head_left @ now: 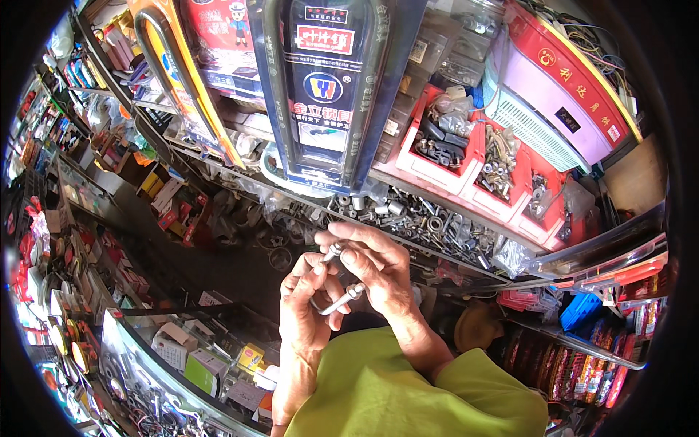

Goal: The person repeatedly picks up small metal lock components from a red parts tray, aligns and screws them together by hand, and returns them to the tray. The person handles multiple small parts one at a time without using tools.

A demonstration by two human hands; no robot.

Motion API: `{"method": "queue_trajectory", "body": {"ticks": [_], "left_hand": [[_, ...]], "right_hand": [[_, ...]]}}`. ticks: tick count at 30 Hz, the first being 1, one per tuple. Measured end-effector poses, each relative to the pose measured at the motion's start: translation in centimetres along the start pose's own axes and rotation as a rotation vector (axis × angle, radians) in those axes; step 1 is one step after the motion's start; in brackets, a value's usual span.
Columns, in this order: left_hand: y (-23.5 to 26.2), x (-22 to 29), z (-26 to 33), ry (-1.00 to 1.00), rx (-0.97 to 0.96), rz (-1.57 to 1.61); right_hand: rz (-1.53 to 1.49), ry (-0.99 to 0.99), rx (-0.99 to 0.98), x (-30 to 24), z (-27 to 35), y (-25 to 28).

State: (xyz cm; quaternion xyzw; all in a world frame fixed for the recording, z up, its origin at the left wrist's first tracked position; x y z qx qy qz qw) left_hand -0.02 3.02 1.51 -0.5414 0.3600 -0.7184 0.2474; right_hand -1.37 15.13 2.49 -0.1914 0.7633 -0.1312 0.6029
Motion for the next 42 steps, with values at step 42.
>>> {"method": "queue_trajectory", "body": {"ticks": [42], "left_hand": [[0.5, 0.6, 0.6, 0.093, 0.015, 0.047]], "right_hand": [[0.174, -0.038, -0.055, -0.4, -1.6, -0.2]]}}
Point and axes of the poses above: each hand's wrist, its own z-axis away from the middle knuckle, its own y-axis out of the back of the hand, x = y × z, the point moved 2 cm from there along -z, towards the middle knuckle
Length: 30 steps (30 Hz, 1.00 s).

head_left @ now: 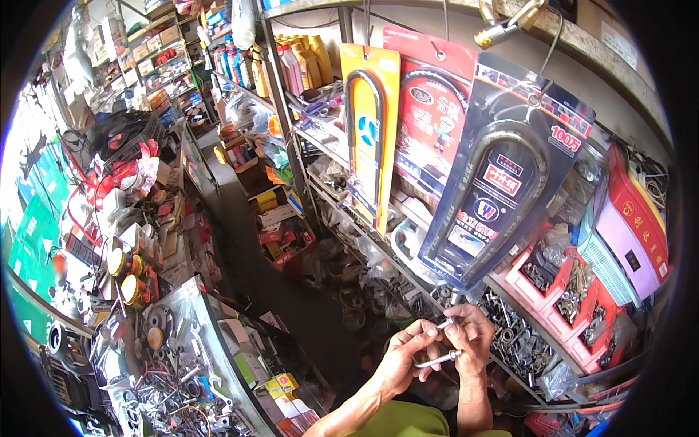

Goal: The person repeatedly picks up small metal lock components from a red parts tray, aligns and screws them together by hand, and returns them to the tray. The person handles multiple small parts one at a time without using tools.

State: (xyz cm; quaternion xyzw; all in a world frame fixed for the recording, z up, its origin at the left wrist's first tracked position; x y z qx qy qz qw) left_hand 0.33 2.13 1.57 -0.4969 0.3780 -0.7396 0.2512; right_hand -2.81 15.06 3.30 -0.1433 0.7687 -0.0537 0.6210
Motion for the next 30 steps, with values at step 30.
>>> {"method": "queue_trajectory", "body": {"ticks": [30], "left_hand": [[-0.4, 1.5, 0.2, -0.197, 0.038, -0.088]], "right_hand": [[0.130, -0.028, 0.012, 0.0, -0.5, -1.8]]}}
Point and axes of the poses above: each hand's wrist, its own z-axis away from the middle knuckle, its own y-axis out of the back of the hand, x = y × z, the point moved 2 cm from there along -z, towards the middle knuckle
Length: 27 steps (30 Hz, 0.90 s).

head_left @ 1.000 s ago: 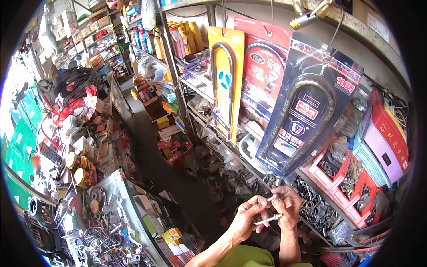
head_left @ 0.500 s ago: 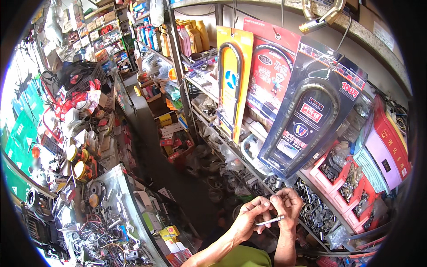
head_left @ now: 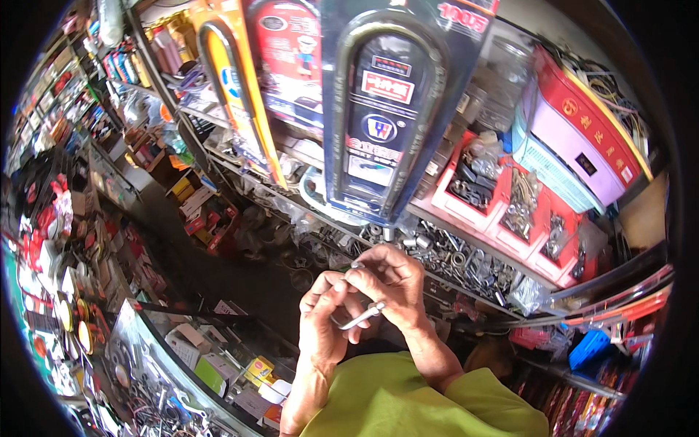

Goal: The person repeatedly picks up small metal lock components from a red parts tray, aligns and screws them together by hand, and returns them to the tray. The person handles multiple small parts one at a time without using tools.

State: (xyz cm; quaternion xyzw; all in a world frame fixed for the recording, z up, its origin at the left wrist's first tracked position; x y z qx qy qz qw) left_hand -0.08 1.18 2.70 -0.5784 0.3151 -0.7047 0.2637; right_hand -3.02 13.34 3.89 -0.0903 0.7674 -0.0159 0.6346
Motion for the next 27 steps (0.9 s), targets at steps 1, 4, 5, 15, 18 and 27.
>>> {"method": "queue_trajectory", "body": {"ticks": [1, 4, 5, 15, 18, 27], "left_hand": [[0.0, 0.1, -0.1, -0.001, 0.002, -0.010], [0.3, -0.5, -0.4, -0.018, -0.030, 0.085], [0.3, -0.4, -0.2, -0.026, -0.043, 0.084], [2.0, -1.3, 0.1, -0.080, -0.112, 0.124], [1.4, -1.3, 0.0, -0.100, -0.110, 0.144], [1.0, -1.9, 0.3, -0.026, -0.142, 0.289]], "right_hand": [[-0.055, 0.014, -0.010, 0.0, 0.0, -0.1], [-0.037, 0.183, -0.093, -1.1, -0.1, -0.2], [0.007, 0.220, -0.126, -1.1, 0.1, -0.1], [0.157, 0.252, -0.339, -3.7, 0.7, -0.4], [0.235, 0.299, -0.349, -4.2, 0.6, -0.4], [0.252, 0.445, -0.080, -3.5, 0.5, -0.8]]}}
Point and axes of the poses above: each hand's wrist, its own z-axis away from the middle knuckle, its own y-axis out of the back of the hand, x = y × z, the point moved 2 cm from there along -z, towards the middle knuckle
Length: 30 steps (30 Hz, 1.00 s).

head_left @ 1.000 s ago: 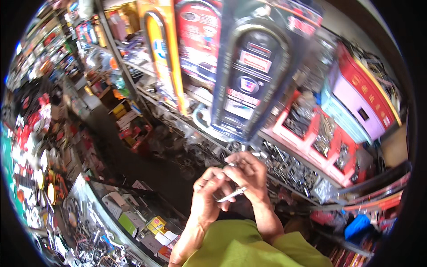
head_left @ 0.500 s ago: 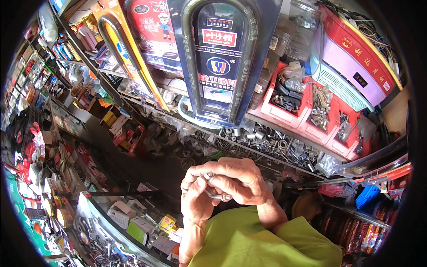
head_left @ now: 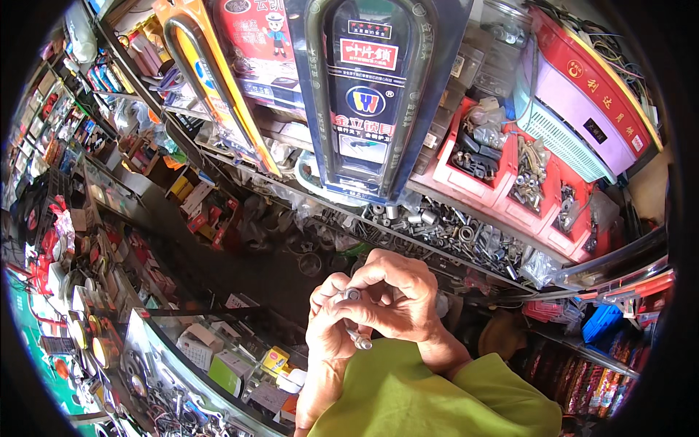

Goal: The person repeatedly picks up small metal lock components from a red parts tray, aligns and screws them together by hand, and returns them to the tray. The person handles multiple small parts one at a time without using tools.

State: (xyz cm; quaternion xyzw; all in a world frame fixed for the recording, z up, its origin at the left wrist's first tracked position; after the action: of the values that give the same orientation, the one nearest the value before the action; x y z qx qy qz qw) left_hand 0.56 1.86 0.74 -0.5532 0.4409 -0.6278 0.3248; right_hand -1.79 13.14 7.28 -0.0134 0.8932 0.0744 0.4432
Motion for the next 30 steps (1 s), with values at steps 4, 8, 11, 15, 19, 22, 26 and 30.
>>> {"method": "queue_trajectory", "body": {"ticks": [4, 8, 11, 15, 19, 22, 26, 30], "left_hand": [[-0.2, 0.4, 0.0, 0.046, -0.024, 0.013], [-1.1, 0.3, -0.2, 0.021, 0.059, -0.058], [-0.4, 0.0, 0.0, 0.012, 0.098, -0.056], [-0.4, 0.0, -0.2, 0.037, 0.078, -0.027], [-0.3, 0.1, -0.1, 0.058, 0.059, 0.006], [-0.8, -0.1, -0.2, 0.041, 0.102, -0.022], [-0.9, 0.0, -0.2, 0.069, 0.089, -0.039], [-0.9, 0.3, -0.2, 0.115, 0.106, -0.081]], "right_hand": [[-0.041, -0.007, -0.127, -0.1, 0.1, 0.2], [-0.091, -0.064, 0.033, 0.1, 0.3, -0.3], [0.040, -0.037, -0.010, 0.5, 0.6, 0.4], [-0.042, 0.009, -0.069, 0.2, 0.4, 0.4], [-0.044, 0.017, -0.071, 0.4, 0.5, 0.3], [-0.079, -0.134, 0.041, 0.7, 1.1, 0.0], [-0.043, -0.041, 0.003, 0.8, 1.0, 0.4], [-0.103, -0.093, -0.048, 0.7, 1.0, 0.5]]}}
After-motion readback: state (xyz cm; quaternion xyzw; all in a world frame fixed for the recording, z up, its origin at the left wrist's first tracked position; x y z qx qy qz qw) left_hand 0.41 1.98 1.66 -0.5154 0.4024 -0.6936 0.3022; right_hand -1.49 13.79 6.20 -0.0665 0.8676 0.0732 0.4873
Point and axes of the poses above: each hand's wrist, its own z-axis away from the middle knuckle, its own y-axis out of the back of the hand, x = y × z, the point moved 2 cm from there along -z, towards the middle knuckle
